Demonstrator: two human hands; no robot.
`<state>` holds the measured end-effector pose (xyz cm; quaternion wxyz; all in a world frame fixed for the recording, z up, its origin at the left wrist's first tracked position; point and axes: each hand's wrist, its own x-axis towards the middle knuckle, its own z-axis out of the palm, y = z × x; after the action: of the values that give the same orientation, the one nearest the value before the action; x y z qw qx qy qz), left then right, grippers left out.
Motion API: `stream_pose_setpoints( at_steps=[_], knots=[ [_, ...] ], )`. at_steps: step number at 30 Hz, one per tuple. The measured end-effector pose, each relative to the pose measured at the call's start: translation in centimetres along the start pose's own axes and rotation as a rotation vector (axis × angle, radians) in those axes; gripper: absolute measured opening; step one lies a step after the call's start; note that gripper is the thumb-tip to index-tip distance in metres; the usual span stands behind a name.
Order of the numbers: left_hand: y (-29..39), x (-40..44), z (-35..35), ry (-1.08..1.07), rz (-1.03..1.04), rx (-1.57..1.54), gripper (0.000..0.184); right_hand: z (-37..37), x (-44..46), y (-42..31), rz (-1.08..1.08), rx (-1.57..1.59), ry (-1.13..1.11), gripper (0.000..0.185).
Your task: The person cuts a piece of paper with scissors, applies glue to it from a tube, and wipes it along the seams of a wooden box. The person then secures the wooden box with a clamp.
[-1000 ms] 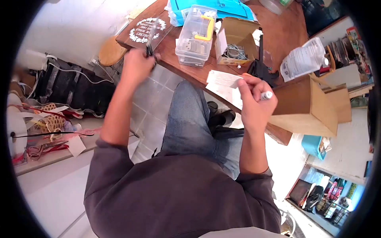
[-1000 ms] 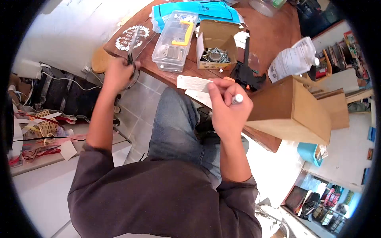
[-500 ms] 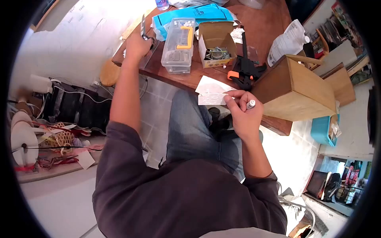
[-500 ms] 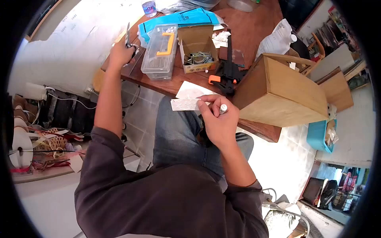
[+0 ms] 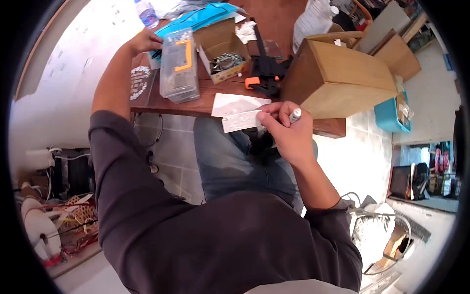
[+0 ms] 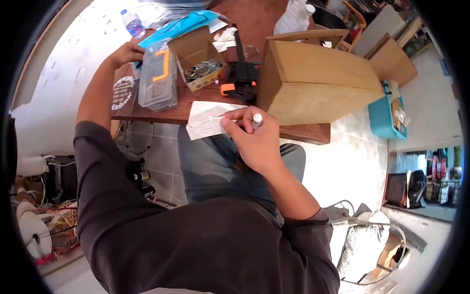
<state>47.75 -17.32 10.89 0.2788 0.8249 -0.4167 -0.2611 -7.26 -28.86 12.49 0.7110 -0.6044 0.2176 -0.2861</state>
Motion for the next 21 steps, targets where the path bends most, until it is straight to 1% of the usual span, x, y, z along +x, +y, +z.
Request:
stream_pose_setpoints(
  at_steps=[1,2,4,5,6,7,8,9,10,11,12,14,15,16,18,19,21],
  knots=[
    [-0.4,-0.1,-0.3,0.032,0.054,0.02,0.032,-0.1,0.1,0.2,-0.038,-0.018,-0.005,0.046],
    [-0.4,0.4,0.0,0.026,0.061,0.017,0.032,-0.1,0.1,0.3,-0.039,-0.024,0.003,0.046],
    [4.0,-2.3,1.3,0.529,0.199,0.059,0.03,0.0,0.1,0.4,-0.068,-0.028,0.018,0.045],
    [7.8,-5.6,3.1,0.441,0.279,-0.071,0.029,0.1,0.0,0.4,-0.054,-0.011,0.036,0.045],
    [12.3,-10.5,6.7,0.346,0.352,-0.203,0.028,0.3,-0.1,0.3,-0.049,-0.008,0.055,0.045],
    [16.1,-15.6,11.2,0.149,0.349,-0.506,0.032,0.5,-0.1,0.0,-0.078,-0.029,0.043,0.046],
    [18.9,-19.2,15.1,0.092,0.413,-0.285,0.043,0.5,-0.2,-0.1,-0.105,-0.052,0.027,0.046],
    [20.5,-21.8,18.6,-0.013,0.337,-0.427,0.053,0.3,-0.2,0.1,-0.101,-0.109,0.016,0.046],
    [21.5,-23.0,21.2,-0.044,0.373,-0.445,0.06,0.3,-0.3,0.2,-0.091,-0.108,0.014,0.046],
    [20.9,-23.1,24.1,0.156,0.6,-0.319,0.042,0.2,-0.5,0.1,-0.09,-0.129,-0.002,0.046],
    [21.6,-23.8,25.4,0.157,0.591,-0.325,0.042,0.1,-0.7,-0.1,-0.088,-0.148,-0.018,0.047],
    [22.7,-25.1,27.5,0.144,0.218,-0.769,0.023,-0.1,-1.7,-0.4,-0.044,-0.112,-0.022,0.047],
    [22.2,-24.9,28.7,0.207,0.306,-0.847,0.016,-0.5,-1.9,-0.1,-0.043,-0.095,-0.007,0.046],
    [22.0,-25.0,29.0,0.202,0.306,-0.845,0.016,-1.0,-2.1,0.0,-0.045,-0.079,0.01,0.046],
    [22.1,-25.2,29.4,0.128,0.245,-0.954,0.015,-1.8,-2.6,-0.1,-0.06,-0.13,0.002,0.046],
    [22.6,-25.2,29.4,0.13,0.243,-0.955,0.015,-2.2,-2.8,-0.1,-0.06,-0.134,-0.009,0.046],
    [23.9,-25.0,29.2,0.117,0.176,-0.871,0.015,-2.5,-3.1,0.0,-0.06,-0.13,-0.021,0.046]
  ],
)
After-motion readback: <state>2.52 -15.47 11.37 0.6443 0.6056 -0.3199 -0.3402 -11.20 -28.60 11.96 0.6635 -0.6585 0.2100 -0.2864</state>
